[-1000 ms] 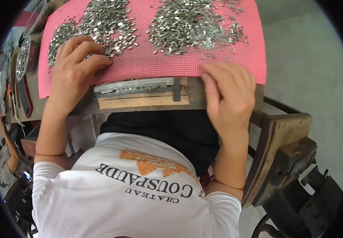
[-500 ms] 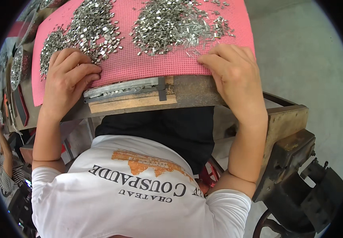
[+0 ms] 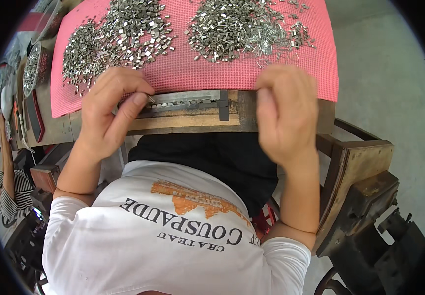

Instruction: The person places small metal parts into a jig, then uses a manual press machine to secure them onto a metal strip.

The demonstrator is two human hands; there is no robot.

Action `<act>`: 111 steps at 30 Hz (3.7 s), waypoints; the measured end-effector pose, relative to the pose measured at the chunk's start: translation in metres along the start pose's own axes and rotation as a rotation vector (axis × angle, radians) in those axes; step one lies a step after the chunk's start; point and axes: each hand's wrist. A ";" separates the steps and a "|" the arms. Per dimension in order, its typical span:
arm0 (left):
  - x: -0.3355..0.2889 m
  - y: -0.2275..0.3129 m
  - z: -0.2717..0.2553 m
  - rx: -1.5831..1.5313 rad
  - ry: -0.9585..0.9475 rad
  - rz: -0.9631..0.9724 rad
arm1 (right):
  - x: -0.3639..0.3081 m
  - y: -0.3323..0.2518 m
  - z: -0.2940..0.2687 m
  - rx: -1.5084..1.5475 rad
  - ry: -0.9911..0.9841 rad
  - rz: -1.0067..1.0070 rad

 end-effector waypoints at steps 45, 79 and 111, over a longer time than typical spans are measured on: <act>-0.008 0.016 0.029 0.285 0.097 0.234 | -0.016 -0.030 0.051 -0.038 0.174 -0.279; 0.024 -0.015 -0.013 0.691 -0.168 0.184 | -0.008 0.016 -0.018 -0.201 0.128 0.175; 0.003 0.015 0.028 -0.055 0.053 -0.026 | -0.024 -0.041 0.057 0.265 0.146 0.075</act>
Point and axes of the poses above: each hand's wrist, its own x-axis towards the middle knuckle, its own z-axis out of the palm, y = z × x, and after that the axes turned 10 degrees about y, right-handed
